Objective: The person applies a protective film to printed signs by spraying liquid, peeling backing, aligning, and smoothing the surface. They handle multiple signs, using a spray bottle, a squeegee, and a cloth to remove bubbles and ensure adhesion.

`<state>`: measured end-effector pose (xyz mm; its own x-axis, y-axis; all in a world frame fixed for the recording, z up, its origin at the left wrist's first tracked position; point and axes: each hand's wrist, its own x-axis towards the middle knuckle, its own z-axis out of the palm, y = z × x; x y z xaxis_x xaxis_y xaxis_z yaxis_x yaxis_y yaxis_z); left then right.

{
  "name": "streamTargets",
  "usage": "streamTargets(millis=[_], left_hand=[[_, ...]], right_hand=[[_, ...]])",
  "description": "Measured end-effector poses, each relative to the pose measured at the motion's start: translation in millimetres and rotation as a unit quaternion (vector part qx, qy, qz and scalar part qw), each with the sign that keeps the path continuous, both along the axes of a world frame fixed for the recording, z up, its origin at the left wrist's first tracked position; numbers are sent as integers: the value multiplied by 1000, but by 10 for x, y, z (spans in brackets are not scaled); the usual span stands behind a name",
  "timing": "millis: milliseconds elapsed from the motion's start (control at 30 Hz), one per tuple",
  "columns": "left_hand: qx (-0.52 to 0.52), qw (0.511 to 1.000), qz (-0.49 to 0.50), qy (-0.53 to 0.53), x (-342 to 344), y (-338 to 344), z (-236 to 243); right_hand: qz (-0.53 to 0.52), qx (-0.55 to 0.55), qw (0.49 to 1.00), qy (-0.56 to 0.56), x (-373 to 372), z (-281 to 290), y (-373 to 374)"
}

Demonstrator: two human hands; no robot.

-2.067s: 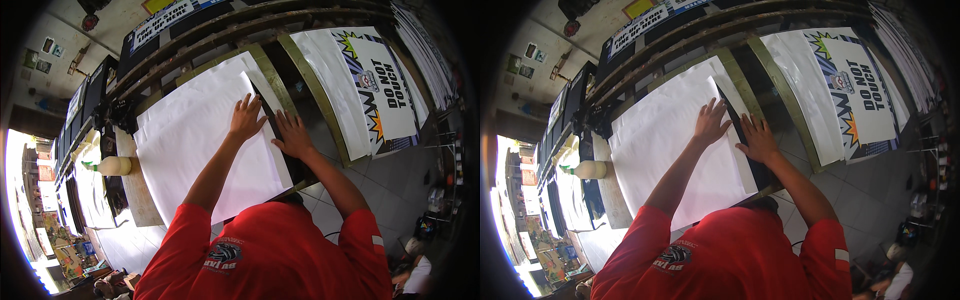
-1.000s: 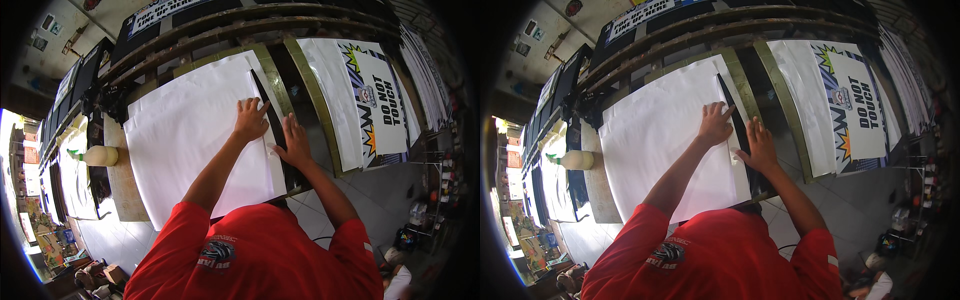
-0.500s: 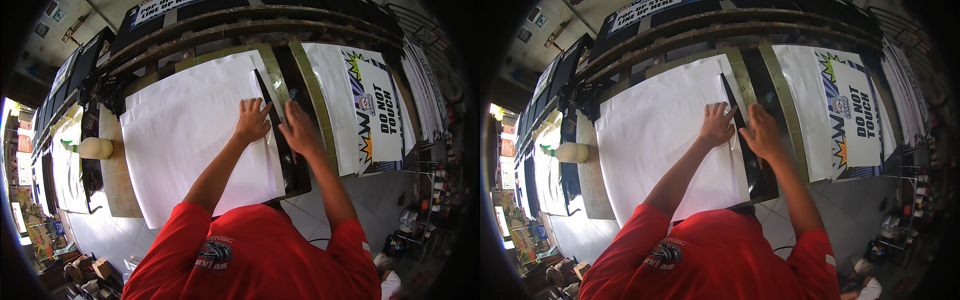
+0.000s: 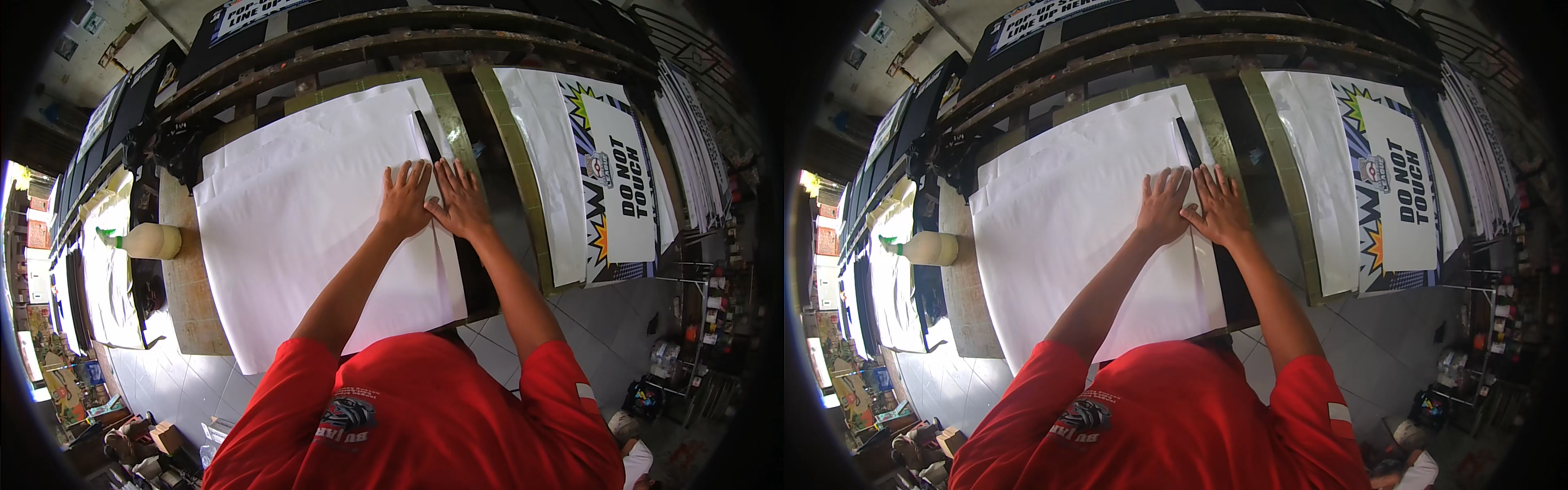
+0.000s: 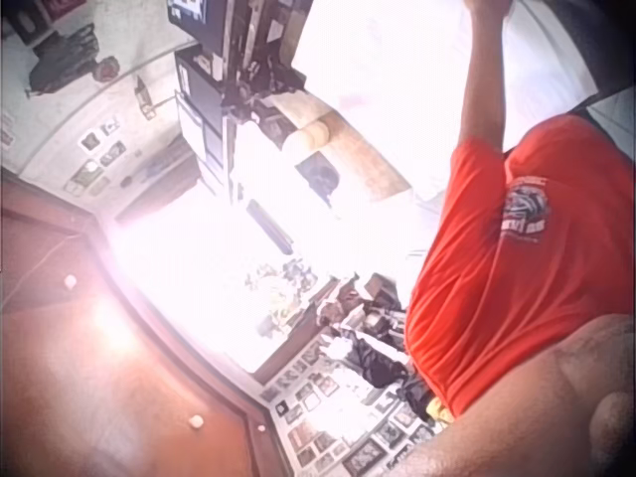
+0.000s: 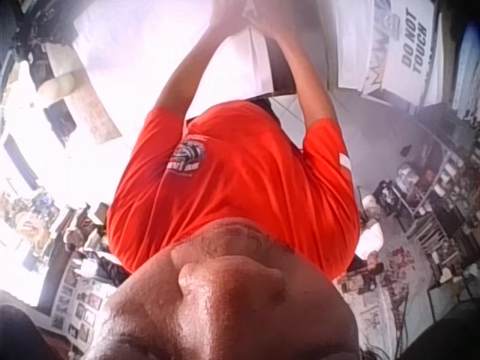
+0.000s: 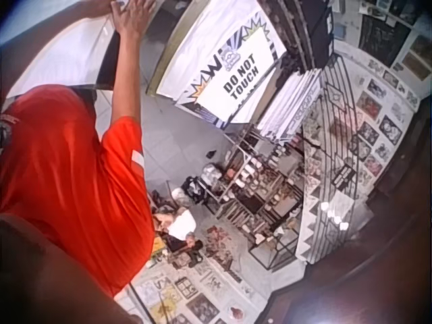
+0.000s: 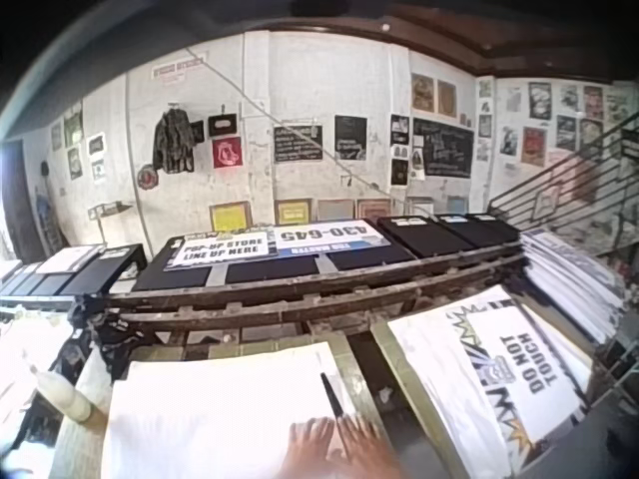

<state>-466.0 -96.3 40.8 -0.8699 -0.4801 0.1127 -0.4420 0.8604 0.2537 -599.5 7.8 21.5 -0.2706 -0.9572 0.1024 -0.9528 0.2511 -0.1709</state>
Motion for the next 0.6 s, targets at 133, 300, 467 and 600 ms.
streamTargets(millis=[133,300,467,600], left_hand=[[-12,1000,7,-16,42,-1,-21],[-11,999,12,-39,91,5,6],[-14,999,30,-36,131,19,25],[-15,999,25,-20,159,2,21]], right_hand=[[3,16,1000,15,2,13,-4],[2,14,1000,8,-7,7,-1],[3,20,1000,9,-10,44,-3],[-4,22,1000,-19,-18,66,-11]])
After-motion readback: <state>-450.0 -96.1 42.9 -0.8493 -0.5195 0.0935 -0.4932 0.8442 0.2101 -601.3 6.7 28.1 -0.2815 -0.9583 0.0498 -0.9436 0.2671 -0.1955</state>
